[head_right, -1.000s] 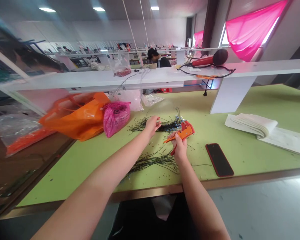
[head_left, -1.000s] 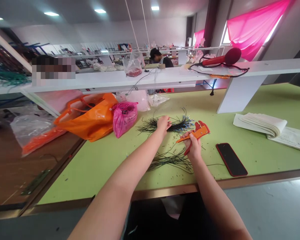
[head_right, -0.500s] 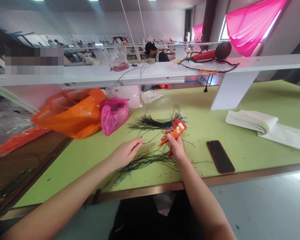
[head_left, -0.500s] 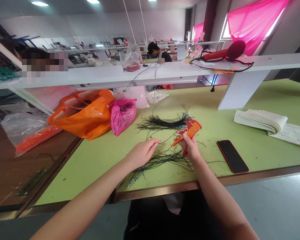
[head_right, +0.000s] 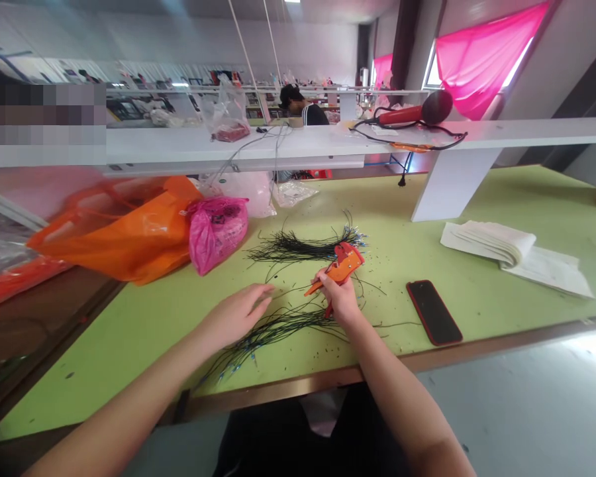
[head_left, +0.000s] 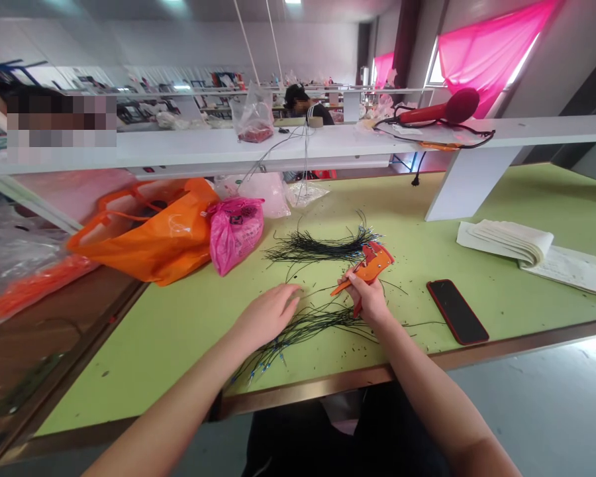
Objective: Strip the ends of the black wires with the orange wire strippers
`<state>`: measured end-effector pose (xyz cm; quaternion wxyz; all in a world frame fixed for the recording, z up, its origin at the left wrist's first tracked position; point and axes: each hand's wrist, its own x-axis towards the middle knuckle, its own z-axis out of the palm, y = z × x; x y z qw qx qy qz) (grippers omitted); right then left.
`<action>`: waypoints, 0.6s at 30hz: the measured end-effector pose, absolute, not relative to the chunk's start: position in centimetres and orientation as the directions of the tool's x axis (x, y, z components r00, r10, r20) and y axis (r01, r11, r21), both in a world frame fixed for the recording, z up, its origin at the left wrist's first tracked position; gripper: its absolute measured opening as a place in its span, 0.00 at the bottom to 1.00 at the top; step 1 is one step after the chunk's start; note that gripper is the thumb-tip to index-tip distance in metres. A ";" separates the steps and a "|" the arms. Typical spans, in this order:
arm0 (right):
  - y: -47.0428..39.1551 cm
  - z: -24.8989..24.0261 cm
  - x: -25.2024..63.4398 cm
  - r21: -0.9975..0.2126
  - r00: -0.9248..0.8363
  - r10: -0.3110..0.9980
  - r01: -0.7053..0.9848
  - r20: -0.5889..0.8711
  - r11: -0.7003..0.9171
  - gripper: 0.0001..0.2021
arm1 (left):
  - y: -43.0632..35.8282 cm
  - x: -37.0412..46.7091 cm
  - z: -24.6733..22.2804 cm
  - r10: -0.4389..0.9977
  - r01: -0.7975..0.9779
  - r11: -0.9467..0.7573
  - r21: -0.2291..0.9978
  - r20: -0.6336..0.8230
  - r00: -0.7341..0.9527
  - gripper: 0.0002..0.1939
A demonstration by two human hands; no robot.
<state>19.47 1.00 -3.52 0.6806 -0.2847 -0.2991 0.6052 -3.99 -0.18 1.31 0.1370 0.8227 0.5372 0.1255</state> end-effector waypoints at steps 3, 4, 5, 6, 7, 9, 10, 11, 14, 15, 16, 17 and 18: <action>0.8 -4.3 18.9 -0.835 0.062 0.993 -0.538 0.099 0.117 0.15 | 0.4 1.0 0.4 0.906 0.758 -0.424 0.496 0.220 0.363 0.18; 0.8 -4.5 18.9 -0.852 0.053 0.993 -0.510 0.103 0.116 0.15 | 0.6 2.5 0.1 0.880 0.723 -0.474 0.503 0.291 0.374 0.17; 0.8 -4.6 19.1 -0.859 0.049 0.994 -0.499 0.102 0.113 0.15 | 0.9 3.6 -0.2 0.862 0.702 -0.503 0.504 0.353 0.364 0.17; 0.8 -4.6 19.3 -0.856 0.049 0.994 -0.507 0.093 0.105 0.16 | 1.2 4.4 -0.4 0.846 0.688 -0.526 0.500 0.391 0.363 0.17; 0.8 -4.5 19.7 -0.845 0.047 0.996 -0.527 0.077 0.090 0.17 | 1.7 4.6 -0.6 0.826 0.679 -0.552 0.483 0.424 0.371 0.17; 0.7 -4.0 20.6 -0.811 -0.004 0.999 -0.584 0.032 0.024 0.18 | 2.7 4.0 -0.7 0.785 0.673 -0.604 0.427 0.467 0.408 0.16; 0.7 -3.7 21.0 -0.795 -0.063 0.998 -0.606 0.008 -0.032 0.18 | 3.2 3.2 -0.8 0.762 0.671 -0.628 0.395 0.488 0.426 0.16; 0.6 -3.5 21.3 -0.781 -0.139 0.990 -0.617 -0.017 -0.100 0.18 | 3.6 2.3 -0.8 0.743 0.669 -0.644 0.370 0.510 0.434 0.17; 0.3 -3.1 21.6 -0.784 -0.340 0.939 -0.567 -0.057 -0.254 0.18 | 4.1 -0.3 -0.7 0.739 0.662 -0.637 0.394 0.557 0.379 0.16; 0.2 -3.1 21.5 -0.794 -0.378 0.924 -0.542 -0.064 -0.276 0.18 | 4.1 -1.0 -0.7 0.743 0.654 -0.632 0.416 0.565 0.358 0.16; 0.1 -3.1 21.3 -0.805 -0.400 0.914 -0.519 -0.069 -0.288 0.17 | 3.9 -1.4 -0.7 0.744 0.644 -0.633 0.429 0.568 0.352 0.15; 0.0 -3.1 21.0 -0.815 -0.417 0.906 -0.498 -0.074 -0.296 0.16 | 3.7 -1.7 -0.7 0.740 0.633 -0.642 0.433 0.566 0.363 0.14; -0.1 -3.2 20.7 -0.824 -0.424 0.903 -0.482 -0.077 -0.297 0.16 | 3.5 -1.9 -0.7 0.733 0.623 -0.656 0.426 0.558 0.389 0.14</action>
